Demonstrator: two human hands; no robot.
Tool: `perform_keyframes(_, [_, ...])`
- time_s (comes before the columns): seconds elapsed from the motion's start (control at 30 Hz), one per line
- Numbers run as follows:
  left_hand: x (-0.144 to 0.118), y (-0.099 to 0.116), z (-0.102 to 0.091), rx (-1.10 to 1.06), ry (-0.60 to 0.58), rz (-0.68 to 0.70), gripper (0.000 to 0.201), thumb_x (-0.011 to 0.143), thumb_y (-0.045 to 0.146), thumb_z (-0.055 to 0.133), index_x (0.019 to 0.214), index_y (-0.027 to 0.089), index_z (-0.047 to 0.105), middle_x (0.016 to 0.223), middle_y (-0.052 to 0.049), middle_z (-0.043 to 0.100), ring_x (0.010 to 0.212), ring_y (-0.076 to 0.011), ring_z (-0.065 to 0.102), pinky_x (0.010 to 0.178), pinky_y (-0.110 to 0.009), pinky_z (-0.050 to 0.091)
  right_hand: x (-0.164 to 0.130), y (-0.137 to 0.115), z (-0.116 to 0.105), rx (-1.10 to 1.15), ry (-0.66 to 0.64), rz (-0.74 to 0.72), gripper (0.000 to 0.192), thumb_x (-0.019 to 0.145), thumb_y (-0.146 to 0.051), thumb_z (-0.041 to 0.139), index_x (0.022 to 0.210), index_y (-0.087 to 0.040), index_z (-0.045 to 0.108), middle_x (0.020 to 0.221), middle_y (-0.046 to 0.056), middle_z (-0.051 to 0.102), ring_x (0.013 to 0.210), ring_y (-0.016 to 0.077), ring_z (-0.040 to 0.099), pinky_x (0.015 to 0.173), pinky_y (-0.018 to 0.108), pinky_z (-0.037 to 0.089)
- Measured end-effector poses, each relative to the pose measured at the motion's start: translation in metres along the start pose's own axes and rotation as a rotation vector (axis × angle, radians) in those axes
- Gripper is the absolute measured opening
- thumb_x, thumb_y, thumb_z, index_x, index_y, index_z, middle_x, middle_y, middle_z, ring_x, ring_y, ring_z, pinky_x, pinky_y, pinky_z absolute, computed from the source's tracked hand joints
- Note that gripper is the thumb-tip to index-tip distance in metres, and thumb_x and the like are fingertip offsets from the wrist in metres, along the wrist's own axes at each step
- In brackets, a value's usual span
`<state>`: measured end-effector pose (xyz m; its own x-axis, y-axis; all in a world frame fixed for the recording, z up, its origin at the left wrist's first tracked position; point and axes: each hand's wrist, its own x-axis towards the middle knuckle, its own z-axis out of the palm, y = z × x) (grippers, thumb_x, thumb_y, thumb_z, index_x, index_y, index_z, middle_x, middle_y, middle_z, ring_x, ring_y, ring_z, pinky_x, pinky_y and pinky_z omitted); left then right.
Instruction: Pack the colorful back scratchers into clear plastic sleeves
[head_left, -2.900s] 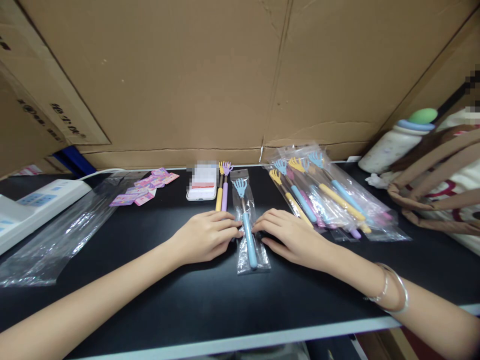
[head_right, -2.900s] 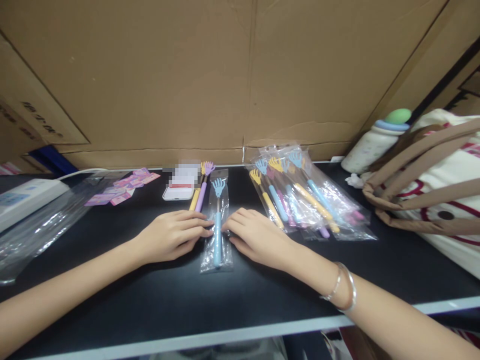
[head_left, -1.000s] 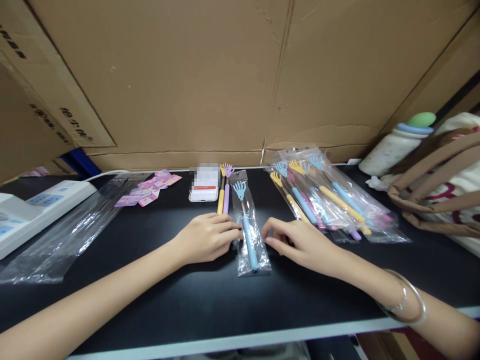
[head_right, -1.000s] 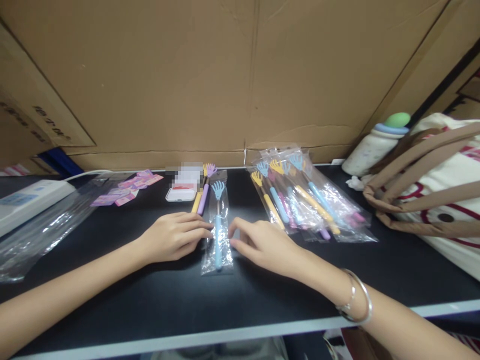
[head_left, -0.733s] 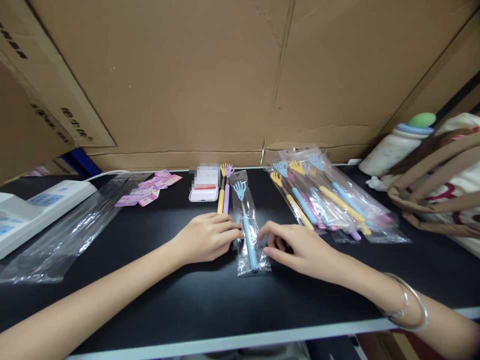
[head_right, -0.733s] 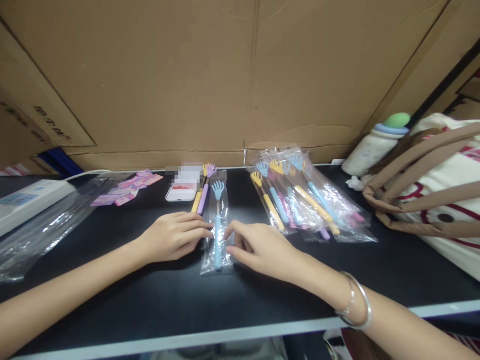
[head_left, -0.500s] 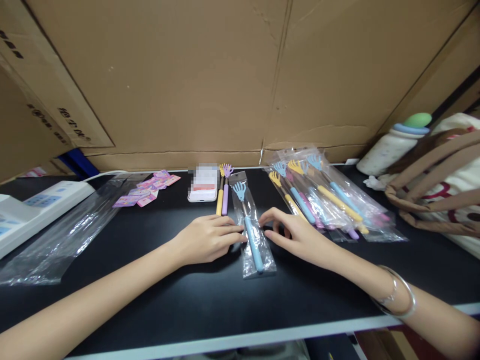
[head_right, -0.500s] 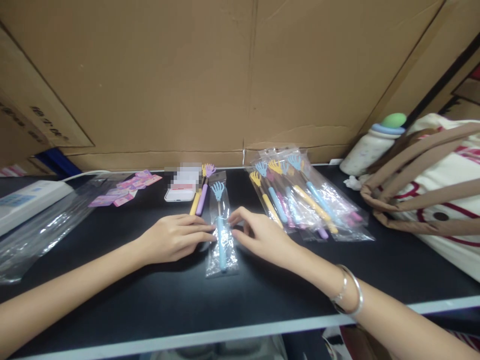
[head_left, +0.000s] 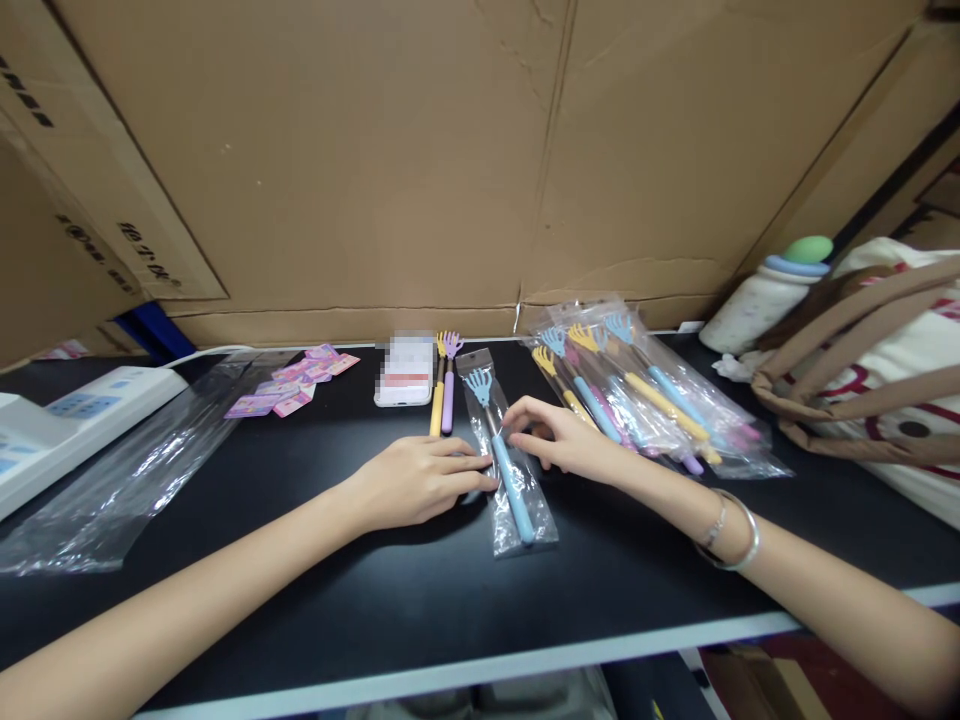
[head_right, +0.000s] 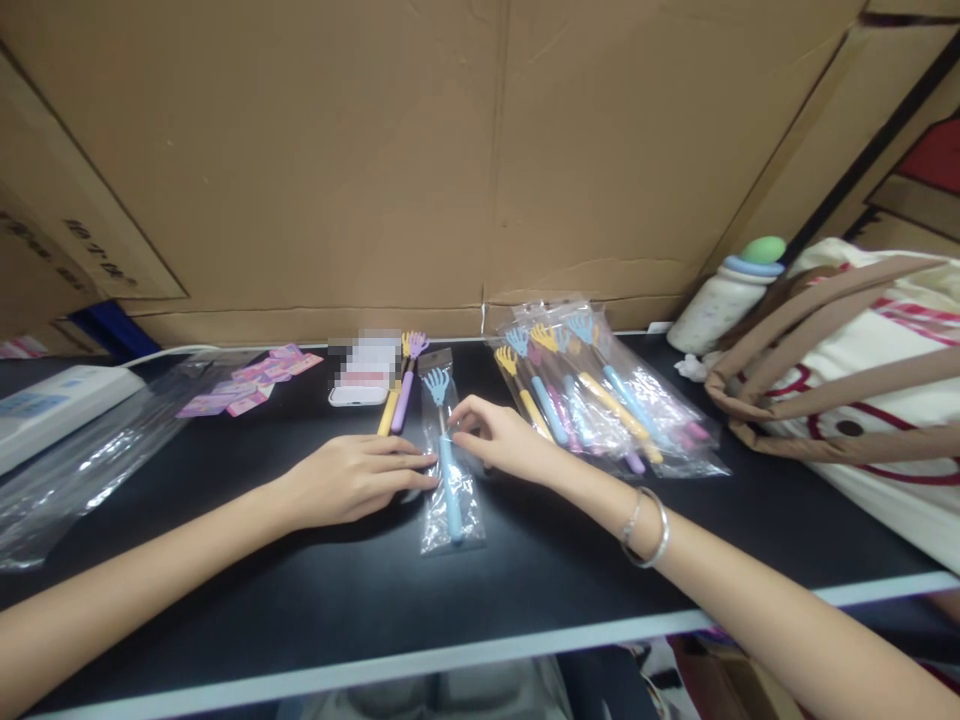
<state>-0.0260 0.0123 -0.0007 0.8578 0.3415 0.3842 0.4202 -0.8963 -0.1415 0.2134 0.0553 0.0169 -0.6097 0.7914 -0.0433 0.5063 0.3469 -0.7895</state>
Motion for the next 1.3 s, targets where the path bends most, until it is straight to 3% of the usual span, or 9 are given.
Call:
perform_keyframes(0.2, [0.0, 0.0, 0.0, 0.011, -0.015, -0.001, 0.032, 0.093, 0.015, 0.037, 0.113, 0.02, 0.061, 0.115, -0.003, 0.068, 0.101, -0.0155, 0.062, 0.082, -0.024, 0.051, 0.016, -0.011, 0.003, -0.23, 0.026, 0.035, 0.025, 0.08, -0.04, 0.06, 0.096, -0.021, 0.055, 0.073, -0.003, 0.061, 0.053, 0.0086, 0.052, 0.052, 0.021, 0.038])
perform_keyframes(0.43, [-0.002, -0.001, 0.004, 0.034, 0.036, 0.009, 0.03, 0.095, 0.018, 0.037, 0.111, 0.021, 0.062, 0.114, 0.0, 0.068, 0.101, -0.0163, 0.063, 0.082, -0.026, 0.051, 0.026, -0.024, 0.006, -0.402, 0.015, 0.094, 0.015, 0.08, -0.035, 0.057, 0.092, -0.026, 0.057, 0.064, -0.008, 0.062, 0.04, 0.0064, 0.05, 0.053, 0.022, 0.035])
perform_keyframes(0.7, [-0.002, 0.0, 0.002, 0.072, 0.108, 0.044, 0.03, 0.097, 0.019, 0.035, 0.105, 0.022, 0.065, 0.111, 0.0, 0.07, 0.097, -0.0144, 0.064, 0.078, -0.025, 0.051, 0.021, -0.022, 0.008, -0.466, 0.096, 0.073, 0.016, 0.077, -0.025, 0.055, 0.093, -0.025, 0.057, 0.066, -0.006, 0.062, 0.056, 0.0103, 0.057, 0.052, 0.02, 0.03])
perform_keyframes(0.97, [-0.001, 0.0, 0.002, 0.059, 0.091, 0.043, 0.031, 0.097, 0.02, 0.034, 0.102, 0.021, 0.064, 0.108, 0.0, 0.071, 0.093, -0.0145, 0.064, 0.075, -0.024, 0.051, 0.01, -0.018, 0.009, -0.81, 0.245, -0.066, 0.017, 0.076, -0.023, 0.055, 0.093, -0.026, 0.058, 0.08, -0.001, 0.064, 0.074, 0.0153, 0.06, 0.056, 0.023, 0.027])
perform_keyframes(1.3, [-0.001, 0.0, 0.002, 0.037, 0.106, 0.049, 0.033, 0.098, 0.02, 0.032, 0.102, 0.021, 0.064, 0.104, -0.001, 0.072, 0.091, -0.0141, 0.064, 0.073, -0.022, 0.051, 0.009, -0.014, -0.009, -0.751, 0.199, 0.002, 0.019, 0.068, -0.017, 0.054, 0.086, -0.024, 0.053, 0.076, -0.003, 0.062, 0.065, 0.013, 0.054, 0.054, 0.022, 0.025])
